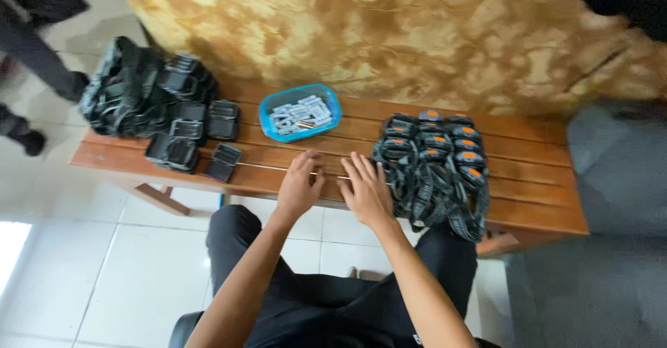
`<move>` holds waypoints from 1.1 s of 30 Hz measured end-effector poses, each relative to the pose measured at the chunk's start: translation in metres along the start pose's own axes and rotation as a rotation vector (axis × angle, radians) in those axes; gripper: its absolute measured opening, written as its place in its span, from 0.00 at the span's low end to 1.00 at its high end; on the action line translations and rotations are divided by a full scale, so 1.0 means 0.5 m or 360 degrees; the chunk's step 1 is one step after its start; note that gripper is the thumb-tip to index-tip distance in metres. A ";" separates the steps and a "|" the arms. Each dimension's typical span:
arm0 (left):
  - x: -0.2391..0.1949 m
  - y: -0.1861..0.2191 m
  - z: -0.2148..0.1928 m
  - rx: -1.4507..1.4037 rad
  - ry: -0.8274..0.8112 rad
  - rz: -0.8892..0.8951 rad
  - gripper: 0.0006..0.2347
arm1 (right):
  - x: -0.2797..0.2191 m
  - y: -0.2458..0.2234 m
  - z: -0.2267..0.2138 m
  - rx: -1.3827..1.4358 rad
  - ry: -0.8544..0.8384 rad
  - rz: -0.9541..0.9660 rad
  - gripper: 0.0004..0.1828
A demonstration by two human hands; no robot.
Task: The person sits at a wooden table and assembles headlamps by inserting batteries into the battery compartments. They pick up headlamps from a pile, open the compartments, insert batteries from a blue container, and place the assembled units back on the table.
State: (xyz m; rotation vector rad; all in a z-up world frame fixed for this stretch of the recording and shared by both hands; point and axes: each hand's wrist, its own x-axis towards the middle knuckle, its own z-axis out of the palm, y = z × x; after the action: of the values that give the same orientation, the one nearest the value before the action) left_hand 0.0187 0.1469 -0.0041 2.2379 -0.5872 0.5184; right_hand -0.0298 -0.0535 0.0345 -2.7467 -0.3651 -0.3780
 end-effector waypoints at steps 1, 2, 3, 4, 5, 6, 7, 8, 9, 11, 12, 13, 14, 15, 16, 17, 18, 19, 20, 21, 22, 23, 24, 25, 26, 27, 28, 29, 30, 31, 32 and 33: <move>-0.002 0.016 -0.019 0.0027 0.0011 -0.0018 0.07 | 0.003 -0.001 -0.001 0.0022 -0.0005 -0.0026 0.27; -0.006 0.032 -0.035 0.0100 0.0022 0.0023 0.09 | 0.003 -0.001 -0.002 0.0011 -0.0119 0.0029 0.29; -0.009 0.049 -0.049 0.0172 0.0033 0.0064 0.11 | 0.003 0.000 -0.003 -0.0001 -0.0232 0.0083 0.30; -0.013 0.047 -0.049 0.0179 0.0040 0.0060 0.11 | 0.005 -0.003 0.000 0.0001 -0.0231 0.0073 0.30; -0.016 0.045 -0.048 0.0222 0.0031 0.0031 0.13 | 0.005 -0.003 0.001 -0.0006 -0.0230 0.0073 0.30; -0.023 0.050 -0.041 0.0253 0.0013 0.0002 0.15 | -0.004 -0.001 -0.001 -0.0017 -0.0234 0.0087 0.30; -0.025 0.046 -0.040 0.0249 0.0010 -0.0001 0.15 | -0.004 -0.003 0.000 -0.0019 -0.0238 0.0090 0.30; -0.023 0.041 -0.036 0.0212 0.0030 -0.0039 0.14 | -0.002 -0.003 0.001 -0.0024 -0.0226 0.0092 0.30; -0.021 0.037 -0.032 0.0176 0.0051 -0.0077 0.14 | -0.001 -0.002 0.000 -0.0029 -0.0213 0.0093 0.30; -0.025 -0.004 -0.038 0.0018 0.0164 -0.0110 0.12 | 0.000 0.000 0.007 -0.0026 -0.0187 0.0096 0.30; -0.025 -0.023 -0.038 -0.0137 0.0278 -0.0149 0.10 | 0.000 0.004 0.009 -0.0019 -0.0163 0.0093 0.30; -0.028 -0.032 -0.077 -0.0150 0.0274 -0.0142 0.10 | 0.000 0.006 0.005 -0.0030 -0.0160 0.0103 0.30; -0.032 -0.043 -0.120 0.0253 0.0349 -0.0200 0.15 | 0.000 0.006 0.004 -0.0010 -0.0170 0.0101 0.30; -0.035 -0.055 -0.164 0.0659 0.0423 -0.0254 0.20 | 0.000 0.004 0.002 0.0009 -0.0179 0.0100 0.30; -0.041 -0.054 -0.183 0.0664 0.0419 -0.0246 0.20 | -0.002 0.005 0.002 0.0016 -0.0174 0.0104 0.30; -0.047 -0.054 -0.203 0.0776 0.0404 -0.0452 0.21 | -0.004 0.005 0.002 0.0016 -0.0154 0.0104 0.30; -0.053 -0.055 -0.228 0.0894 0.0394 -0.0658 0.22 | -0.001 0.001 0.003 0.0020 -0.0132 0.0097 0.29; -0.061 -0.059 -0.234 0.0906 0.0397 -0.0652 0.22 | 0.000 0.001 0.005 0.0031 -0.0124 0.0094 0.29; -0.073 -0.063 -0.239 0.0881 0.0327 -0.0691 0.20 | -0.001 0.000 0.007 0.0015 -0.0118 0.0097 0.30; -0.085 -0.066 -0.243 0.0856 0.0258 -0.0731 0.18 | -0.002 0.001 0.009 -0.0002 -0.0113 0.0099 0.30; -0.085 -0.067 -0.241 0.0857 0.0259 -0.0725 0.18 | 0.001 0.000 0.008 -0.0001 -0.0106 0.0101 0.30; -0.086 -0.068 -0.238 0.0879 0.0231 -0.0758 0.16 | 0.004 0.000 0.007 0.0007 -0.0112 0.0105 0.30; -0.095 -0.065 -0.232 0.0897 0.0193 -0.0796 0.14 | -0.003 0.000 0.006 0.0013 -0.0128 0.0115 0.30; -0.094 -0.077 -0.224 0.0894 0.0184 -0.0796 0.14 | -0.002 0.000 0.005 0.0012 -0.0132 0.0123 0.30; -0.096 -0.088 -0.215 0.0928 0.0226 -0.0789 0.13 | -0.002 0.001 0.005 0.0019 -0.0110 0.0104 0.30; -0.097 -0.098 -0.207 0.0963 0.0267 -0.0781 0.12 | -0.002 0.002 0.004 0.0026 -0.0089 0.0086 0.29; -0.096 -0.103 -0.200 0.0958 0.0272 -0.0780 0.12 | -0.002 0.001 0.004 0.0020 -0.0086 0.0084 0.29; -0.095 -0.106 -0.195 0.0901 0.0281 -0.0779 0.11 | -0.003 0.000 0.002 0.0044 -0.0084 0.0097 0.29; -0.093 -0.110 -0.191 0.0849 0.0291 -0.0777 0.09 | -0.003 -0.003 0.002 0.0072 -0.0082 0.0108 0.29; -0.084 -0.093 -0.189 0.0847 0.0297 -0.0775 0.09 | -0.003 -0.001 0.003 0.0069 -0.0077 0.0105 0.29; -0.076 -0.076 -0.188 0.0820 0.0330 -0.0808 0.14 | -0.004 -0.001 0.005 0.0054 -0.0073 0.0105 0.29; -0.068 -0.060 -0.187 0.0792 0.0364 -0.0842 0.20 | -0.004 0.000 0.007 0.0040 -0.0069 0.0104 0.29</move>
State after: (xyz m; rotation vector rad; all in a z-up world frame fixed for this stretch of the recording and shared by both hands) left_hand -0.0092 0.2440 0.0208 2.6074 0.2881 0.6778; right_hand -0.0310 -0.0525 0.0309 -2.7381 -0.2882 -0.2957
